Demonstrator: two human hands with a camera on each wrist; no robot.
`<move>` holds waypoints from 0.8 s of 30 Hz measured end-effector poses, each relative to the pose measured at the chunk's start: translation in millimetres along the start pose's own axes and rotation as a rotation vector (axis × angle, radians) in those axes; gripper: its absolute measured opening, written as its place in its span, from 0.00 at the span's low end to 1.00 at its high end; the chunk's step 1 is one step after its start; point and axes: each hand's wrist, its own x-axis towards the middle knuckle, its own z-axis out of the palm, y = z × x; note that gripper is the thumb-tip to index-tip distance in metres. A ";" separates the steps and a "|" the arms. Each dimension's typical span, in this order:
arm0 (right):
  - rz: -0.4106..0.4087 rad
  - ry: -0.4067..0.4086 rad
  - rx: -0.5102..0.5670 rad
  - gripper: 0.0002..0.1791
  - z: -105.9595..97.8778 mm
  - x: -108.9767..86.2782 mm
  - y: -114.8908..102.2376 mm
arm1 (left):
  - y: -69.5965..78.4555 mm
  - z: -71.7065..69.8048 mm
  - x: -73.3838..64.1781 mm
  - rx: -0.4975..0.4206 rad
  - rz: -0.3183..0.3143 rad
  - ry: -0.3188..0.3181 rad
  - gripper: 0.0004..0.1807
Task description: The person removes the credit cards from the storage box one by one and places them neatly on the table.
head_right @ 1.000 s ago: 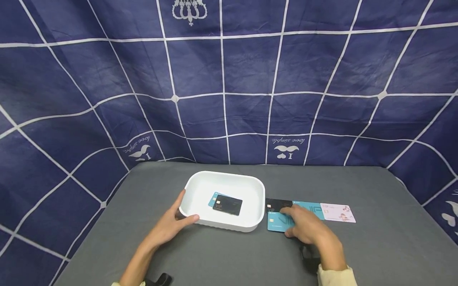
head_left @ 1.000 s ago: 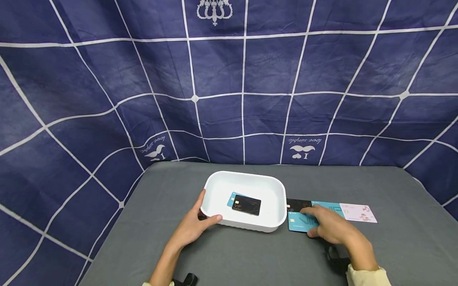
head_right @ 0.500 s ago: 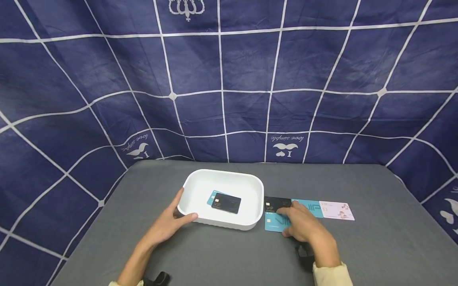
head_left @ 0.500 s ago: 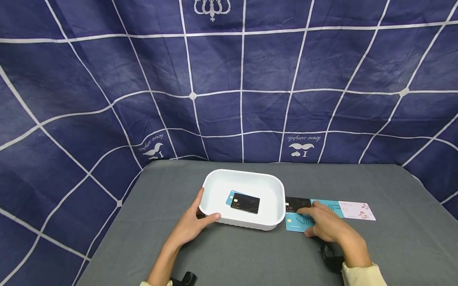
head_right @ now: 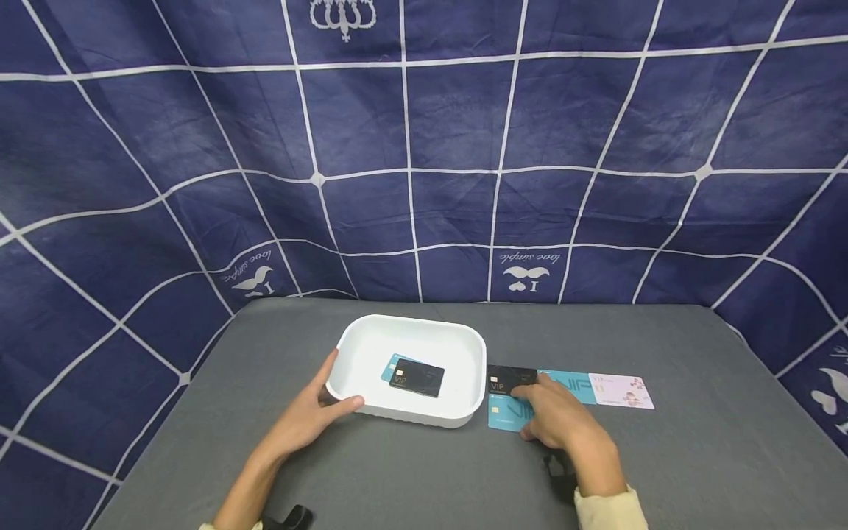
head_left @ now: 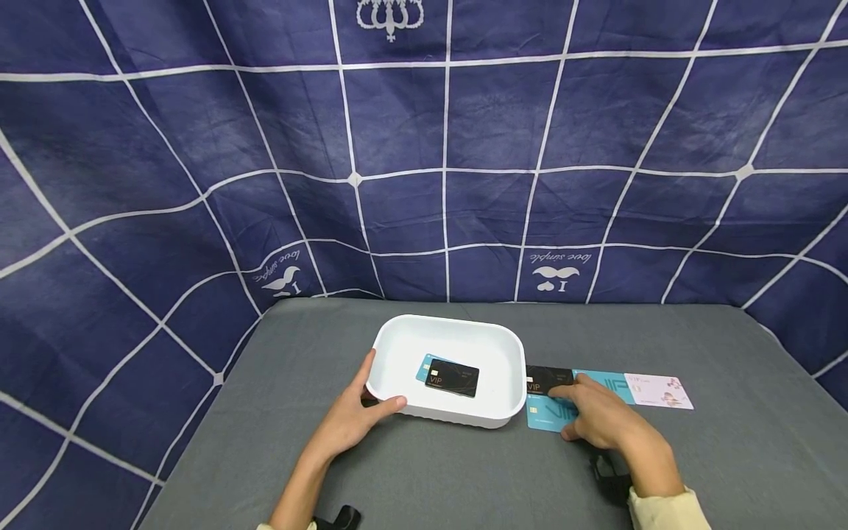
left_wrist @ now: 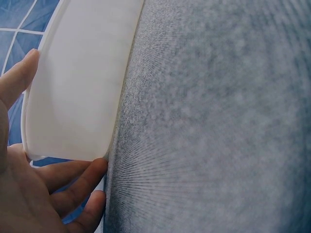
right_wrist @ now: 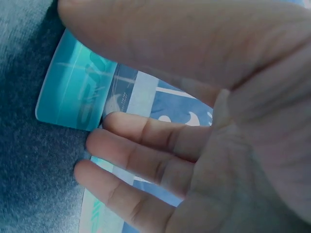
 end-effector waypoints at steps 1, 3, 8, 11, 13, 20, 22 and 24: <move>-0.006 0.002 -0.002 0.33 0.6 -0.1 -0.1 | 0.0 0.0 -0.2 0.001 0.000 -0.002 0.58; -0.010 0.007 -0.005 0.33 1.2 0.2 -0.5 | 0.0 0.1 -0.4 0.000 0.000 -0.005 0.57; -0.004 0.002 -0.009 0.33 1.1 0.8 -0.6 | 0.0 0.1 -0.2 0.006 -0.004 -0.005 0.57; 0.006 0.002 -0.007 0.34 0.2 0.5 0.1 | 0.1 0.2 -0.4 0.011 -0.005 -0.003 0.57; 0.013 0.005 -0.004 0.34 -0.4 0.2 0.8 | 0.4 0.4 -0.6 0.010 -0.004 -0.003 0.57; 0.014 0.018 0.001 0.35 -0.5 0.4 2.1 | 0.3 0.7 0.1 0.000 0.001 -0.002 0.58; 0.019 0.015 0.008 0.35 -0.5 0.6 2.1 | 0.1 0.5 -0.1 0.005 0.003 0.000 0.58; 0.023 0.014 0.007 0.34 -0.9 0.9 2.1 | -0.3 0.5 0.2 0.008 0.002 0.002 0.58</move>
